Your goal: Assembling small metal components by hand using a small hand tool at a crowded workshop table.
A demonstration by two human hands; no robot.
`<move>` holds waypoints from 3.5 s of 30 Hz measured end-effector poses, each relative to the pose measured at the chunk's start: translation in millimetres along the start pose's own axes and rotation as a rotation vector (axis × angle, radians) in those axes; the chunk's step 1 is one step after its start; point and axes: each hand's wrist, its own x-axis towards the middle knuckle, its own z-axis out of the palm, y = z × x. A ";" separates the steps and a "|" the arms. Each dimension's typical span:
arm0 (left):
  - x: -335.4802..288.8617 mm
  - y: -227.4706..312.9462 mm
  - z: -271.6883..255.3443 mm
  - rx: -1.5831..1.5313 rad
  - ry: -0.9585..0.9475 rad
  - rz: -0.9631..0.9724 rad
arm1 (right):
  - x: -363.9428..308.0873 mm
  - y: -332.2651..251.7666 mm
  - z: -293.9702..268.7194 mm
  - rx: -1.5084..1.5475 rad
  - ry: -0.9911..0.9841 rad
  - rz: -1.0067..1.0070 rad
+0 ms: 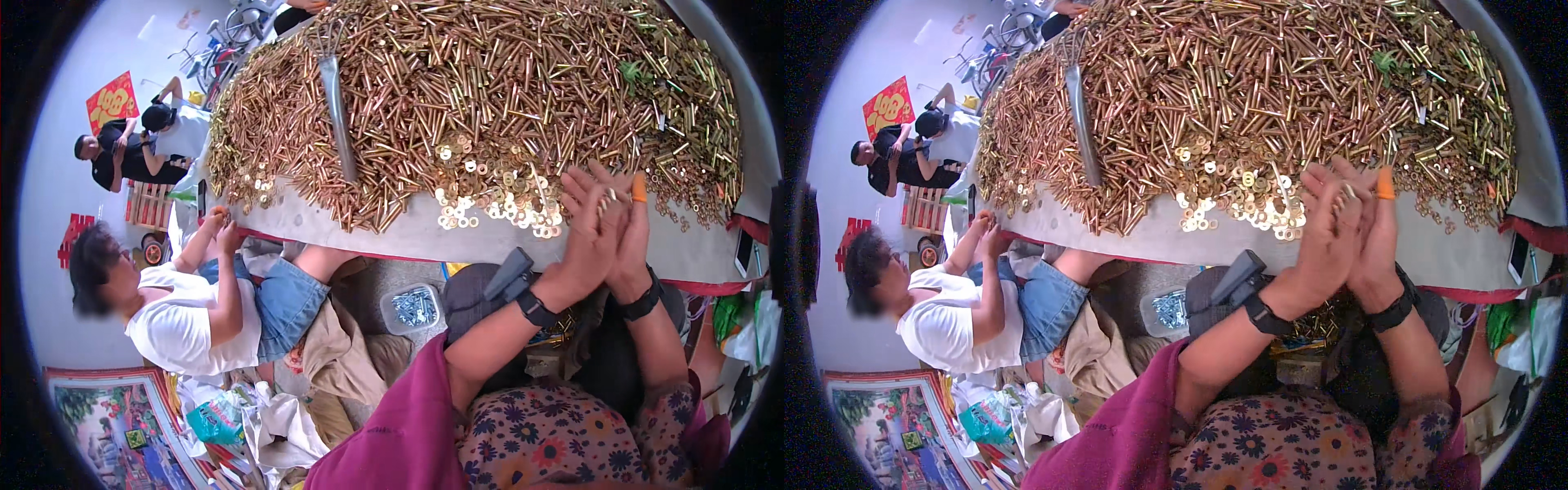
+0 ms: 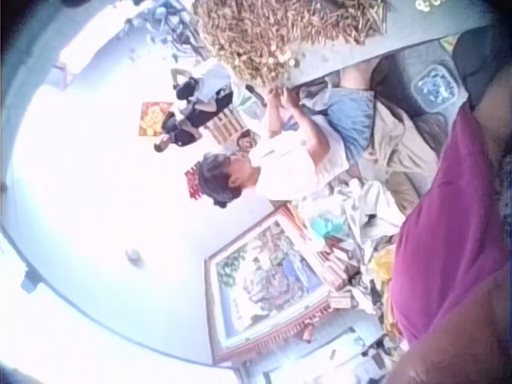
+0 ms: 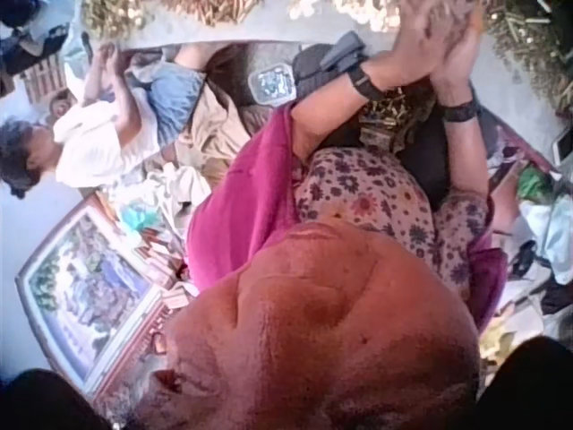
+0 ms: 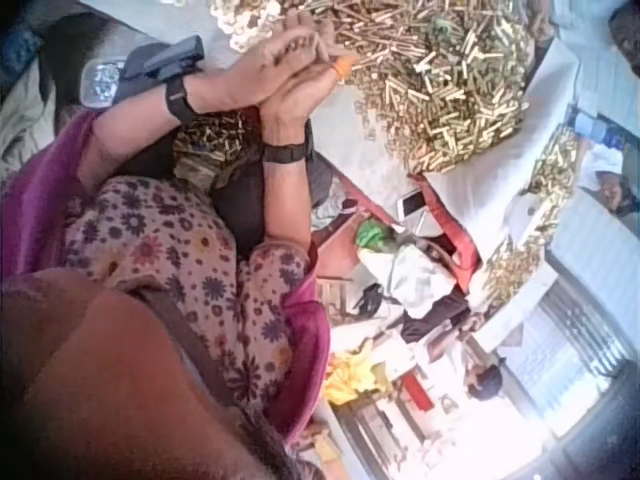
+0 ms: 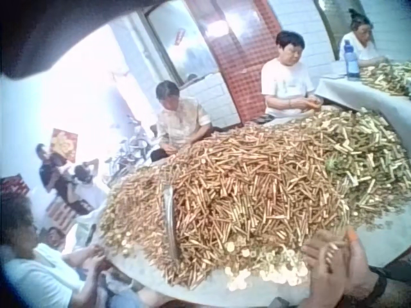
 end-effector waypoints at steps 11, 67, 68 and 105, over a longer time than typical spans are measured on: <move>-10.0 -0.3 7.7 0.179 -0.096 0.254 | -0.9 -10.8 -6.3 0.159 -0.077 -0.001; 3.8 -3.4 -29.4 -0.340 -0.453 -0.465 | -2.6 -41.0 -31.3 -0.970 -0.073 -0.123; 2.1 -4.3 -28.1 -0.324 -0.418 -0.447 | -2.0 -40.2 -32.6 -0.965 -0.080 -0.125; 3.6 -5.4 -27.3 -0.319 -0.297 -0.333 | 4.9 -28.9 -47.4 -0.959 -0.050 -0.218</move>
